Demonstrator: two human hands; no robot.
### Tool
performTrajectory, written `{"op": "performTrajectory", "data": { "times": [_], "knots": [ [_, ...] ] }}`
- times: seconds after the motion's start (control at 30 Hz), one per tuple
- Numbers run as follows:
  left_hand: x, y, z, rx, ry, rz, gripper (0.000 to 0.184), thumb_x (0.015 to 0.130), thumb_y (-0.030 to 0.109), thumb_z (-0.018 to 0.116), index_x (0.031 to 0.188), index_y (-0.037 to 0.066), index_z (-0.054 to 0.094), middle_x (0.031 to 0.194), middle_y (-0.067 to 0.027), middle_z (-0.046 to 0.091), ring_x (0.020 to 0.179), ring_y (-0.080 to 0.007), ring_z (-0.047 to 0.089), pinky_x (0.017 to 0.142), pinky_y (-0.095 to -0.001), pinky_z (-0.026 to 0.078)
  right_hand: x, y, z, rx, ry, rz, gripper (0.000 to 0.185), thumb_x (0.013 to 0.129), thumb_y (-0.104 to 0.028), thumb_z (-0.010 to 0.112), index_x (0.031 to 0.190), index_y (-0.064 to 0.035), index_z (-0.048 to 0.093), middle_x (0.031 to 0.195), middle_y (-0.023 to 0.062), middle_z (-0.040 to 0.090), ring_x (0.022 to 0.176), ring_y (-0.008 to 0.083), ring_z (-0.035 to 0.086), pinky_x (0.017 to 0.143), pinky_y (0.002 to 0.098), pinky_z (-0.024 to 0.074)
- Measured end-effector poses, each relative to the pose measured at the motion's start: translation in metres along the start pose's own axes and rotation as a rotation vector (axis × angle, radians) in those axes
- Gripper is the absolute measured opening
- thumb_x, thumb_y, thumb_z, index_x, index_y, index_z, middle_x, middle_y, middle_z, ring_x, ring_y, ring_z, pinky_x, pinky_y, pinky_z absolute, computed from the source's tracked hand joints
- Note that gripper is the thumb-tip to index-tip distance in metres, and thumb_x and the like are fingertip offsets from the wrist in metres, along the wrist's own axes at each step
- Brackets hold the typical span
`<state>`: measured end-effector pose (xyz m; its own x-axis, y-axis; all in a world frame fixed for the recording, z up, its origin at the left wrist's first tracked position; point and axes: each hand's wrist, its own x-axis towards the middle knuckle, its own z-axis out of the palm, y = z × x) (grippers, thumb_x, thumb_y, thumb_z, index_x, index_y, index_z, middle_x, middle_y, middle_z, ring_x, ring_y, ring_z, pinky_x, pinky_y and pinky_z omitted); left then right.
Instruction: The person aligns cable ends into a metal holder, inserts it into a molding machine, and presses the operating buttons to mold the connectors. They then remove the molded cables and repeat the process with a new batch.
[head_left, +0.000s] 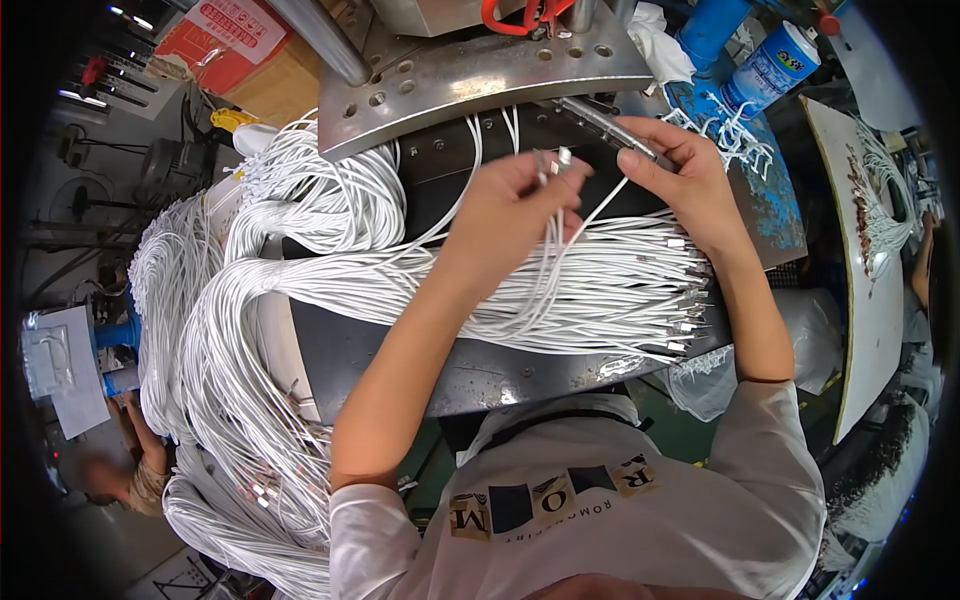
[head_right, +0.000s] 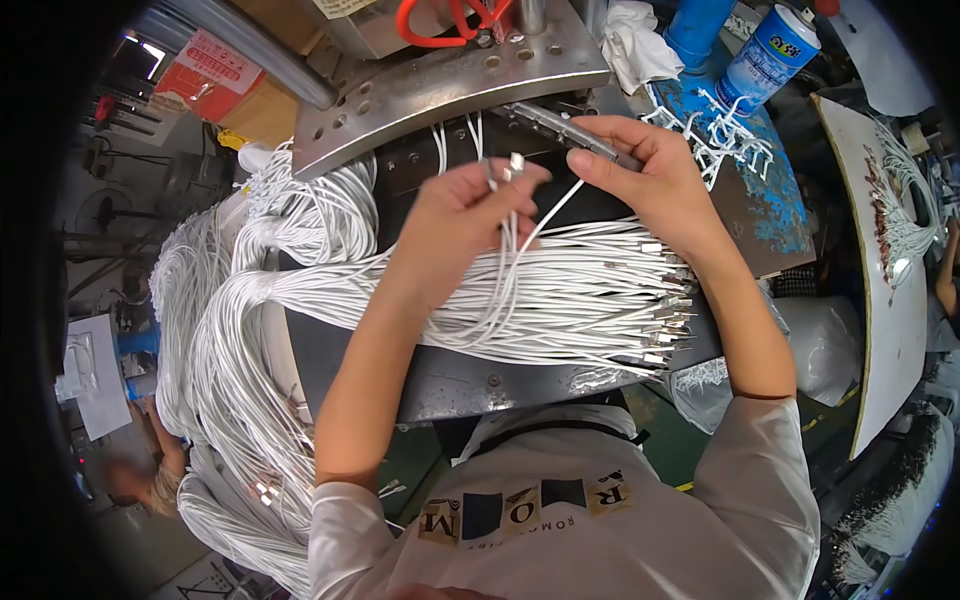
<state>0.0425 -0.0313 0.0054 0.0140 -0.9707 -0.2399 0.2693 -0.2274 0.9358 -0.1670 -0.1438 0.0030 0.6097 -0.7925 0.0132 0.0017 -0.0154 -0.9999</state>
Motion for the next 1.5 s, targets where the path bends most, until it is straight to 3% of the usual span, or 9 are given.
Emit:
{"op": "performTrajectory", "data": {
  "times": [0.07,0.2,0.3,0.4,0.5,0.7,0.8,1.4,1.5],
  "knots": [
    [-0.003,0.001,0.007,0.082,-0.143,-0.069,0.033,0.109,0.023,0.062,0.128,-0.003,0.067,0.091,-0.0013,0.067,0.083,-0.0104,0.068,0.081,-0.0261,0.059,0.001,0.002,-0.001,-0.021,0.018,-0.034,0.042,0.096,-0.016,0.080,0.132,0.0035,0.069,0.114,0.0062,0.076,0.099,0.0080,0.066,0.090,0.0237,0.0518],
    [-0.001,-0.005,0.004,0.234,-0.206,-0.006,0.035,0.111,0.022,0.058,0.135,-0.003,0.063,0.097,-0.0003,0.066,0.081,-0.0095,0.065,0.080,-0.0269,0.057,-0.001,-0.003,-0.002,-0.081,0.000,-0.004,0.040,0.098,-0.017,0.079,0.132,0.0021,0.070,0.113,0.0068,0.077,0.099,0.0080,0.066,0.090,0.0239,0.0517],
    [-0.001,-0.006,0.004,0.116,-0.117,-0.021,0.035,0.111,0.021,0.058,0.136,-0.003,0.064,0.096,-0.0008,0.066,0.081,-0.0099,0.065,0.083,-0.0280,0.059,0.000,0.001,-0.003,-0.073,-0.027,-0.013,0.039,0.098,-0.017,0.078,0.132,0.0012,0.070,0.113,0.0065,0.077,0.100,0.0080,0.066,0.091,0.0245,0.0519],
    [-0.001,0.000,0.005,-0.098,-0.082,-0.096,0.035,0.109,0.020,0.061,0.134,-0.004,0.066,0.096,-0.0013,0.066,0.082,-0.0109,0.067,0.083,-0.0285,0.061,-0.001,0.000,0.000,-0.054,-0.033,-0.006,0.039,0.098,-0.017,0.078,0.132,0.0013,0.070,0.114,0.0060,0.077,0.100,0.0081,0.066,0.091,0.0250,0.0521],
    [-0.003,0.005,0.005,-0.076,-0.072,-0.076,0.032,0.105,0.019,0.068,0.128,-0.004,0.069,0.096,-0.0031,0.068,0.081,-0.0115,0.069,0.083,-0.0283,0.062,0.000,0.001,0.001,-0.012,-0.056,-0.007,0.038,0.098,-0.016,0.078,0.130,0.0016,0.071,0.115,0.0058,0.077,0.100,0.0084,0.067,0.092,0.0252,0.0523],
    [0.002,-0.004,0.005,-0.059,0.022,-0.019,0.025,0.099,0.017,0.076,0.114,-0.003,0.071,0.095,-0.0068,0.072,0.080,-0.0116,0.070,0.069,-0.0247,0.057,-0.001,-0.001,0.004,-0.037,-0.091,-0.001,0.043,0.097,-0.014,0.078,0.135,0.0029,0.067,0.122,0.0102,0.075,0.106,0.0116,0.068,0.094,0.0269,0.0535],
    [0.001,-0.005,0.010,-0.105,0.026,-0.012,0.022,0.100,0.017,0.075,0.112,-0.002,0.071,0.093,-0.0051,0.071,0.078,-0.0108,0.068,0.065,-0.0247,0.053,-0.001,0.001,0.008,-0.002,-0.066,-0.021,0.039,0.096,-0.015,0.080,0.130,0.0026,0.070,0.114,0.0050,0.076,0.101,0.0079,0.067,0.091,0.0246,0.0533],
    [0.001,-0.004,0.007,-0.172,-0.056,-0.124,0.020,0.101,0.019,0.072,0.110,0.000,0.072,0.086,-0.0016,0.068,0.073,-0.0091,0.061,0.062,-0.0241,0.046,0.000,-0.001,0.008,-0.025,-0.116,-0.011,0.040,0.097,-0.018,0.080,0.129,0.0042,0.071,0.112,0.0071,0.077,0.103,0.0105,0.068,0.093,0.0264,0.0538],
    [0.002,-0.007,0.007,-0.247,-0.075,-0.137,0.020,0.101,0.017,0.072,0.111,0.000,0.072,0.085,-0.0015,0.067,0.073,-0.0093,0.060,0.062,-0.0240,0.046,-0.001,-0.003,0.011,-0.110,-0.116,-0.097,0.040,0.096,-0.016,0.080,0.129,0.0038,0.071,0.112,0.0068,0.077,0.103,0.0105,0.068,0.093,0.0264,0.0538]
  ]
}}
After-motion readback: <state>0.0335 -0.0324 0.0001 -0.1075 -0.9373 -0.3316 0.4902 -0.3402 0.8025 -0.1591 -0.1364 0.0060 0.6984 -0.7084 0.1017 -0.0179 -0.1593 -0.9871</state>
